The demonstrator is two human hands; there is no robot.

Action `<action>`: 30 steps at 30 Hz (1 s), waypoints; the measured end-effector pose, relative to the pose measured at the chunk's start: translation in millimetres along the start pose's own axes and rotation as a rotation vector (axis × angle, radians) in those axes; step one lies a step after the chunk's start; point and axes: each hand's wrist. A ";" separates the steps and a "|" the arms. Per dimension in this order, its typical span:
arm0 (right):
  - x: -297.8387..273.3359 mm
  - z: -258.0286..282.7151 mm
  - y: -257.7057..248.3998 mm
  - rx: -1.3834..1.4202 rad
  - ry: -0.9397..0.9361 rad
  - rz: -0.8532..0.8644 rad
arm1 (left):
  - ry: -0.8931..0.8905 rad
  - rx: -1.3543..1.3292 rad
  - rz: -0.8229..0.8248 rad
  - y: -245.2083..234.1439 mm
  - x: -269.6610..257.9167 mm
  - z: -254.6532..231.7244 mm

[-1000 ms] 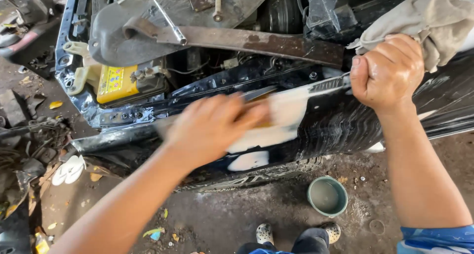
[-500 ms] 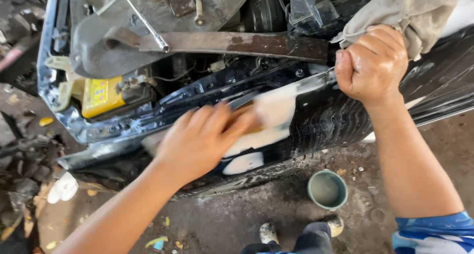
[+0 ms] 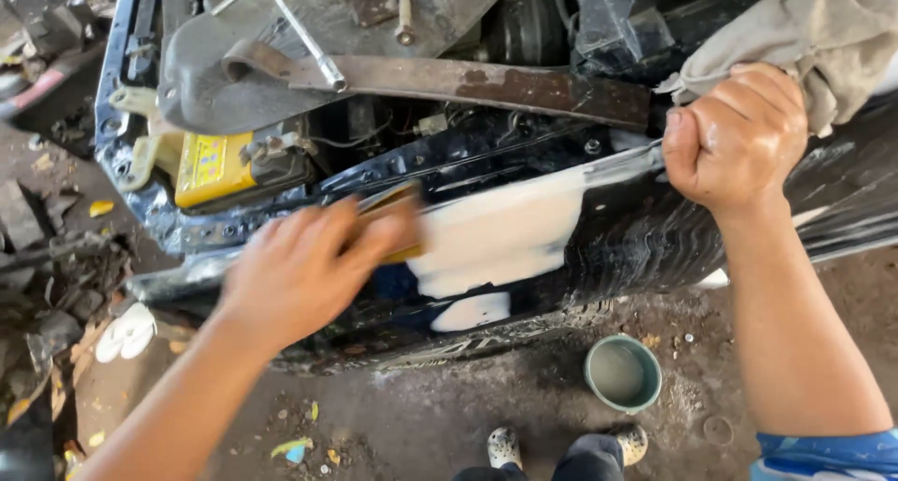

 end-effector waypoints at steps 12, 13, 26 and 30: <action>-21.8 -19.1 3.2 -0.044 -0.031 0.091 | -0.001 -0.063 0.024 -1.8 22.0 -17.8; -21.9 -14.6 2.4 -0.048 -0.018 0.099 | 0.009 -0.074 0.029 -4.0 7.6 -10.2; -15.9 -10.9 -0.6 -0.021 -0.021 0.066 | 0.076 -0.151 -0.082 23.0 110.1 -67.7; -18.4 -14.7 5.8 -0.015 0.037 0.029 | 0.013 0.013 -0.061 -1.7 11.8 -20.1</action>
Point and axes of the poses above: each hand's wrist, its own x-axis towards the middle knuckle, its own y-axis out of the palm, z = x × y, and after that the axes turned 1 degree about -y, right-handed
